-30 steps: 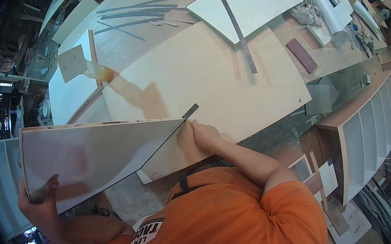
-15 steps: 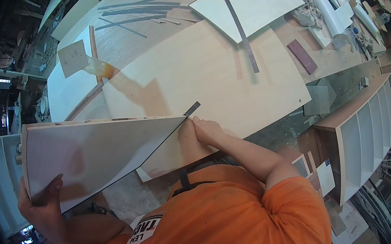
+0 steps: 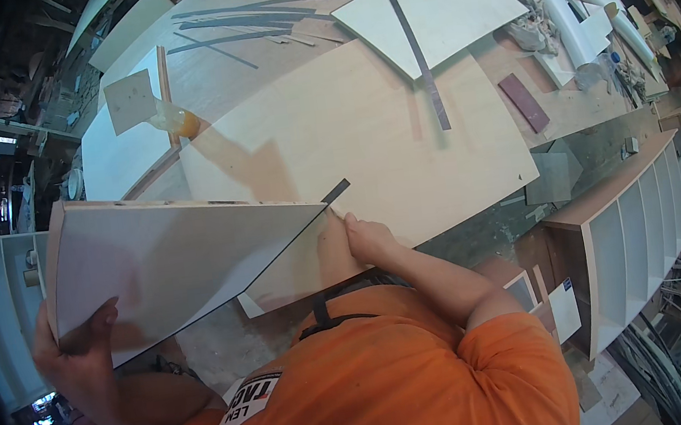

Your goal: The person applies a strip of laminate edging to the edge of a wooden board, pressing it into place by hand and then trimming it using a utility knife.

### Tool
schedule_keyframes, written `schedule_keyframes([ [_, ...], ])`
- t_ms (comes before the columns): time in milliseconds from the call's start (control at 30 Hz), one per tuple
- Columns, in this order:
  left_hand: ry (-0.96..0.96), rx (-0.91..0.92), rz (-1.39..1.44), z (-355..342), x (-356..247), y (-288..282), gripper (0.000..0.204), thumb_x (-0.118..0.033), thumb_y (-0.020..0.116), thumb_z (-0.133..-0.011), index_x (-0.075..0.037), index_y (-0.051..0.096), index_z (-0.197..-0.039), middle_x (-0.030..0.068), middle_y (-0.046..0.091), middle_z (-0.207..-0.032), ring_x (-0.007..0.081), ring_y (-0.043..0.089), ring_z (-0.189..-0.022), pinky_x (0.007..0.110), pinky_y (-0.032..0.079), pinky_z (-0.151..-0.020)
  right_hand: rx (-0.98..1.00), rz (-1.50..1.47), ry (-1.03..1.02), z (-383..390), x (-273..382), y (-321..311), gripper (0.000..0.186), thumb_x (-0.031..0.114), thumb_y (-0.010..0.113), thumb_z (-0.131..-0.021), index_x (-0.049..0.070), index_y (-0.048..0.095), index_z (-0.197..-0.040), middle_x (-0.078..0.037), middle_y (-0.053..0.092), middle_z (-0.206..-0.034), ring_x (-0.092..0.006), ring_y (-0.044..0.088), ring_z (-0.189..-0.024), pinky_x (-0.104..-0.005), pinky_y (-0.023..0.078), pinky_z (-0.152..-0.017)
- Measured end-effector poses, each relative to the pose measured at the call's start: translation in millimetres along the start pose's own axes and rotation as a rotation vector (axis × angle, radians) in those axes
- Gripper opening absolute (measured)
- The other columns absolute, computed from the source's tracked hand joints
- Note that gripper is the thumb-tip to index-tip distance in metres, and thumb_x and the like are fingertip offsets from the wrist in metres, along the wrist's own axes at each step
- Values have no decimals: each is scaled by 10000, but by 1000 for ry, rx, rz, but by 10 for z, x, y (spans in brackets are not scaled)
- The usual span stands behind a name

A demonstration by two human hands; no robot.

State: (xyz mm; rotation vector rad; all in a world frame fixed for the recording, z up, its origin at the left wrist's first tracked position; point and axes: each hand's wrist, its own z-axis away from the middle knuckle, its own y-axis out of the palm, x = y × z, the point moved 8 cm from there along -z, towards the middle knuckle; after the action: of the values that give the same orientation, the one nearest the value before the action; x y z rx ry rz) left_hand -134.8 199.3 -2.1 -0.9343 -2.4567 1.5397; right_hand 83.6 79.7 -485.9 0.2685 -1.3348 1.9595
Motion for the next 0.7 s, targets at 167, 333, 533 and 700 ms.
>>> schedule_keyframes([
  [167,-1,-10,18,-14,-12,-14,615,-277,931,-523,27,628,-963,114,638,-754,226,612,-700,344,478,-662,-31,-15,-4,30,-47,-45,194,125,453,-887,-14,440,-1022,-269,657,-814,-431,656,-793,-521,514,-695],
  [333,80,-34,-73,-5,-69,-38,643,-302,938,-509,25,630,-969,122,637,-757,246,617,-700,359,481,-657,-73,-71,29,-50,17,-153,199,150,450,-899,-11,444,-1016,-273,653,-816,-435,651,-809,-531,509,-710],
  [533,119,-83,-140,9,-86,-67,661,-325,942,-511,23,635,-980,127,641,-765,256,623,-701,363,487,-664,-64,0,-23,-197,80,-133,180,135,445,-889,4,464,-1012,-245,665,-842,-416,662,-804,-515,521,-706],
  [700,39,-31,-32,-9,-105,-31,656,-319,943,-514,25,637,-982,115,645,-765,234,622,-699,353,485,-657,-59,3,-49,-200,57,-128,193,137,452,-888,0,464,-1023,-240,667,-848,-406,665,-809,-508,523,-706],
])
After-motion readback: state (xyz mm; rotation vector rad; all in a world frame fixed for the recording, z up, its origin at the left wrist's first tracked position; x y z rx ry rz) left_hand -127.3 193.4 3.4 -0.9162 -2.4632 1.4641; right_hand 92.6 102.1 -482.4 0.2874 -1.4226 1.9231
